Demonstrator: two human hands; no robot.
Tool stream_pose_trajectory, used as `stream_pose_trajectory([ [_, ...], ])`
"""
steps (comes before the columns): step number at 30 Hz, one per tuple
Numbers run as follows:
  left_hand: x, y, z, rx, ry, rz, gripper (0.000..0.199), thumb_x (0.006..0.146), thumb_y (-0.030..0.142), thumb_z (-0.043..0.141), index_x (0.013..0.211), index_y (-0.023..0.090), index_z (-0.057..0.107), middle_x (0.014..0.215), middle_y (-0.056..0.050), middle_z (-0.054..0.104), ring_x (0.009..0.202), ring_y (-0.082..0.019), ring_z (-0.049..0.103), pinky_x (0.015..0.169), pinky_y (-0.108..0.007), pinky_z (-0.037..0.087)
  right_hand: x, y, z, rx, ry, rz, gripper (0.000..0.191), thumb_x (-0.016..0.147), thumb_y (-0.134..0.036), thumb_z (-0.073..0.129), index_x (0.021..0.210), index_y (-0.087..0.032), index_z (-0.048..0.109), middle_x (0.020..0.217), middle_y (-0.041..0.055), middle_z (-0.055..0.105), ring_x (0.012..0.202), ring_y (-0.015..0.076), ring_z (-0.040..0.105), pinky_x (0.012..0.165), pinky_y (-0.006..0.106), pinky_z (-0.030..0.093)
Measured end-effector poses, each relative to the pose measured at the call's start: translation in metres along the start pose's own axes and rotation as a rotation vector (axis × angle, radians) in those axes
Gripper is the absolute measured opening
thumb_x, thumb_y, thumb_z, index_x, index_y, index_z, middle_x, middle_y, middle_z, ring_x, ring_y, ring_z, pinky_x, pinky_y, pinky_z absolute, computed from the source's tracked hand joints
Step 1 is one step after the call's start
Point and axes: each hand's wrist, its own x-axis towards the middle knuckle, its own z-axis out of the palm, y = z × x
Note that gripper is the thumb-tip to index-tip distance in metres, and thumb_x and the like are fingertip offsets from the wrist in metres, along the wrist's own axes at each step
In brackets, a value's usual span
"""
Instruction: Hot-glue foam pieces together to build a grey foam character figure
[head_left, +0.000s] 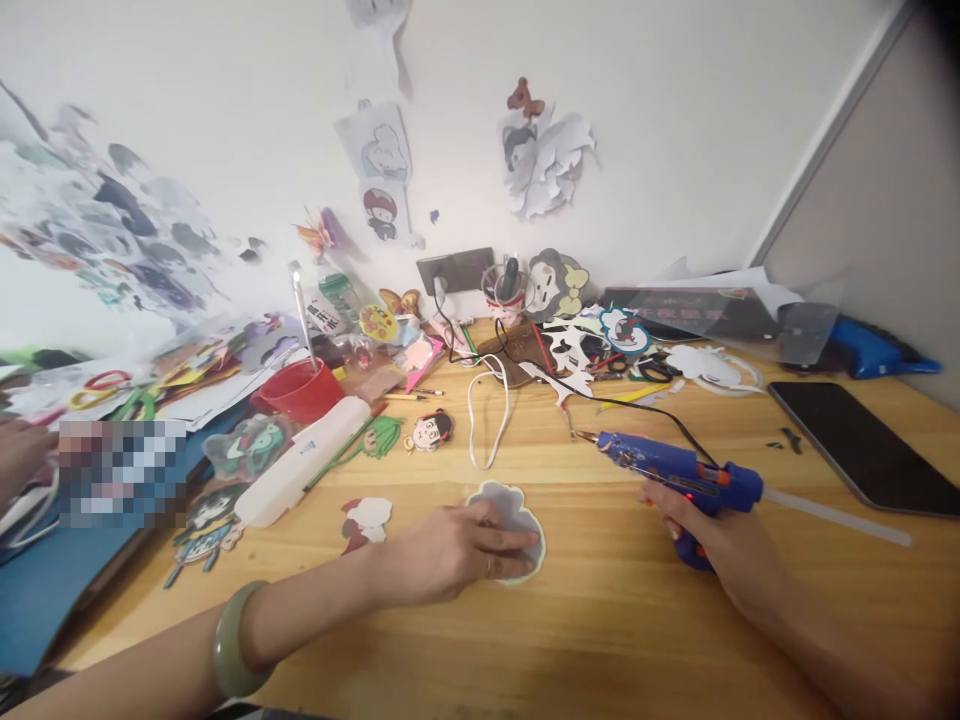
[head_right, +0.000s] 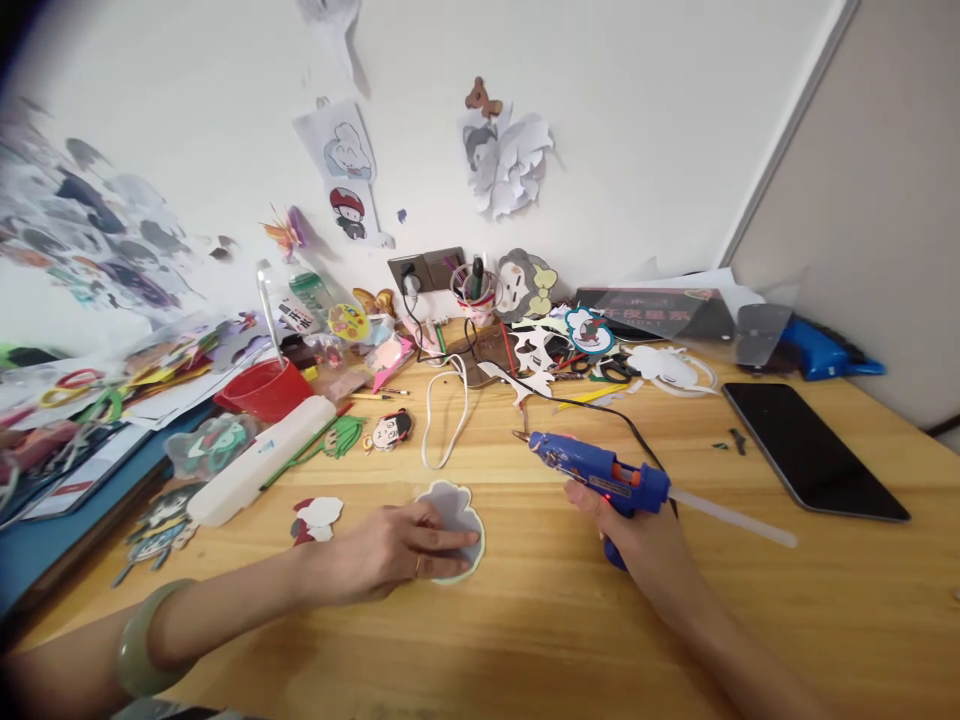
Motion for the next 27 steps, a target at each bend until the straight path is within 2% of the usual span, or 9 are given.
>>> stream_pose_trajectory([
  [4, -0.008, 0.003, 0.006, 0.136, -0.005, -0.018, 0.039, 0.094, 0.019, 0.029, 0.132, 0.026, 0.035, 0.136, -0.004, 0.041, 0.101, -0.022, 0.047, 0.084, -0.035, 0.041, -0.001, -0.001, -0.001, 0.008, 0.027, -0.006, 0.040, 0.061, -0.058, 0.062, 0.068, -0.019, 0.057, 0.047, -0.0036, 0.041, 0.042, 0.0110, 0.035, 0.039, 0.025, 0.027],
  [6, -0.009, 0.005, 0.004, 0.137, 0.001, -0.035, 0.040, 0.092, 0.017, 0.033, 0.131, 0.027, 0.037, 0.136, -0.003, 0.041, 0.101, -0.023, 0.048, 0.082, -0.035, 0.042, -0.001, 0.000, -0.001, 0.018, 0.017, -0.002, 0.041, 0.061, -0.059, 0.061, 0.068, -0.019, 0.056, 0.046, -0.0039, 0.041, 0.042, 0.0108, 0.034, 0.039, 0.025, 0.026],
  [10, 0.000, 0.005, -0.013, -0.007, 0.039, -0.025, 0.050, 0.083, 0.001, 0.034, 0.125, 0.026, 0.044, 0.132, -0.001, 0.046, 0.111, -0.020, 0.044, 0.090, -0.030, 0.040, 0.000, 0.003, -0.003, 0.029, 0.012, -0.006, 0.040, 0.062, -0.058, 0.062, 0.068, -0.020, 0.057, 0.046, -0.0040, 0.041, 0.044, 0.0115, 0.036, 0.039, 0.024, 0.027],
  [13, 0.017, 0.004, -0.029, 0.029, 0.064, 0.012, 0.052, 0.082, 0.003, 0.036, 0.131, 0.021, 0.036, 0.131, -0.005, 0.046, 0.119, -0.022, 0.036, 0.098, -0.034, 0.032, 0.001, 0.005, -0.006, 0.052, 0.046, -0.020, 0.039, 0.064, -0.057, 0.063, 0.068, -0.019, 0.058, 0.046, -0.0037, 0.042, 0.044, 0.0114, 0.037, 0.039, 0.024, 0.027],
  [16, 0.038, 0.007, -0.042, 0.163, -0.034, 0.015, 0.049, 0.080, 0.009, 0.048, 0.128, 0.015, 0.038, 0.122, -0.010, 0.052, 0.112, -0.025, 0.039, 0.096, -0.036, 0.031, 0.003, 0.007, -0.010, 0.106, 0.064, -0.026, 0.038, 0.063, -0.056, 0.065, 0.069, -0.018, 0.059, 0.047, -0.0032, 0.044, 0.044, 0.0106, 0.037, 0.039, 0.023, 0.027],
  [19, 0.059, 0.011, -0.051, 0.284, -0.186, -0.054, 0.033, 0.073, 0.011, 0.058, 0.105, 0.012, 0.054, 0.099, -0.013, 0.059, 0.097, -0.027, 0.046, 0.085, -0.037, 0.037, 0.006, 0.014, -0.013, 0.140, 0.068, -0.040, 0.038, 0.063, -0.055, 0.067, 0.070, -0.018, 0.060, 0.051, -0.0022, 0.047, 0.045, 0.0104, 0.039, 0.039, 0.023, 0.028],
  [21, 0.069, 0.012, -0.055, 0.272, -0.248, -0.081, 0.024, 0.068, 0.014, 0.065, 0.091, 0.014, 0.059, 0.092, -0.013, 0.059, 0.094, -0.028, 0.046, 0.080, -0.038, 0.037, 0.009, 0.020, -0.015, 0.126, 0.080, -0.054, 0.038, 0.063, -0.054, 0.066, 0.071, -0.017, 0.061, 0.052, -0.0017, 0.047, 0.045, 0.0110, 0.040, 0.040, 0.024, 0.028],
  [25, 0.077, 0.007, -0.069, 0.178, -0.298, -0.090, 0.027, 0.056, 0.017, 0.078, 0.075, 0.019, 0.059, 0.087, -0.009, 0.060, 0.099, -0.030, 0.046, 0.076, -0.036, 0.038, 0.013, 0.027, -0.018, 0.102, 0.079, -0.064, 0.039, 0.063, -0.054, 0.066, 0.073, -0.016, 0.061, 0.053, -0.0007, 0.048, 0.047, 0.0131, 0.043, 0.040, 0.025, 0.029],
  [27, 0.074, 0.003, -0.081, 0.121, -0.307, -0.094, 0.025, 0.058, 0.019, 0.077, 0.072, 0.019, 0.057, 0.080, -0.005, 0.059, 0.092, -0.026, 0.050, 0.069, -0.030, 0.039, 0.013, 0.025, -0.018, 0.127, 0.086, -0.075, 0.040, 0.062, -0.055, 0.067, 0.072, -0.017, 0.060, 0.054, -0.0009, 0.049, 0.048, 0.0124, 0.042, 0.041, 0.025, 0.030],
])
